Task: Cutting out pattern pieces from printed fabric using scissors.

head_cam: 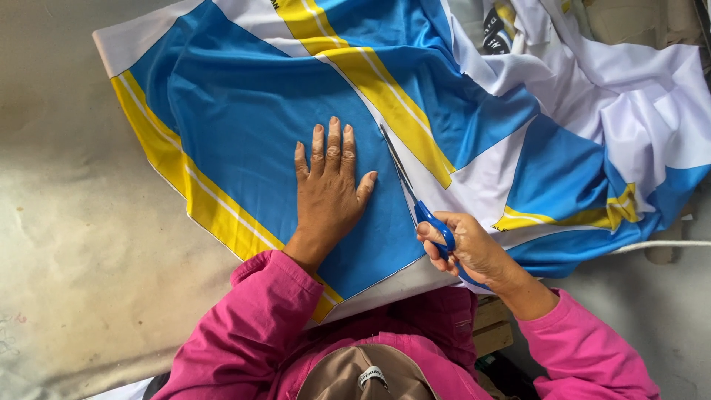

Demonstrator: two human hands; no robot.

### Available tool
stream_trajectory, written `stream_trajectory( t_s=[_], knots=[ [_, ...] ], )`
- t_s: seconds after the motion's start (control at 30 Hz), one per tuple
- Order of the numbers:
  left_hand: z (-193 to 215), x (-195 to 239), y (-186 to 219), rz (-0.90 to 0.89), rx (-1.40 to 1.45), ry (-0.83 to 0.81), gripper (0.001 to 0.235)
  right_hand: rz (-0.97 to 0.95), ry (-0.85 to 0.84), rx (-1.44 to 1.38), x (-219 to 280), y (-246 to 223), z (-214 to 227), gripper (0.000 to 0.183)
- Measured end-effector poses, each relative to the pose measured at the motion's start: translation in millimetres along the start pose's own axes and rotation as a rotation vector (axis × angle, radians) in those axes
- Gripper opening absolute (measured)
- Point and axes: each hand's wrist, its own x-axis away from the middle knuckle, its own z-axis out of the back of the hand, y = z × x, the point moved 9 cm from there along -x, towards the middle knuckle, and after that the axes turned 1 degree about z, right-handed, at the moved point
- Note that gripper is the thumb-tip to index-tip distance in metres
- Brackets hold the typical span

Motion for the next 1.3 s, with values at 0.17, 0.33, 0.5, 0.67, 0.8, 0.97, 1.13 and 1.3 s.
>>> stream_trajectory(
  t_s=[0.17, 0.33, 0.5, 0.67, 0.8, 0.97, 1.13, 1.3],
  knots=[
    [-0.9, -0.3, -0.4, 0.000, -0.005, -0.002, 0.066, -0.010, -0.002, 0.015, -1.0, -0.6, 4.2, 0.028],
    [-1.4, 0.2, -0.8, 0.003, -0.006, -0.005, 0.066, -0.012, -0.009, 0.032, -0.8, -8.0, 5.8, 0.027],
    [-0.8, -0.5, -1.3, 0.003, 0.000, -0.008, 0.066, -0.026, -0.029, 0.059, -1.7, -8.2, 10.4, 0.028],
    [-0.6, -1.2, -2.0, 0.008, -0.002, -0.009, 0.066, -0.040, -0.086, 0.036, -9.4, -7.0, 9.6, 0.031],
    [-1.8, -1.0, -2.3, 0.011, 0.006, -0.025, 0.066, -0.045, -0.117, 0.047, -14.9, -11.2, 3.3, 0.033],
    [0.0, -0.9, -2.2, 0.011, 0.009, -0.033, 0.066, -0.019, -0.094, 0.038, -16.0, -18.8, -1.2, 0.030],
    [-1.3, -1.0, -3.1, 0.014, 0.011, -0.037, 0.066, -0.023, -0.085, 0.036, -18.4, -19.5, -1.7, 0.029],
    [-1.5, -1.1, -2.4, 0.004, 0.009, -0.029, 0.066, -0.013, -0.064, 0.042, -16.4, -21.8, -2.0, 0.028]
  ],
)
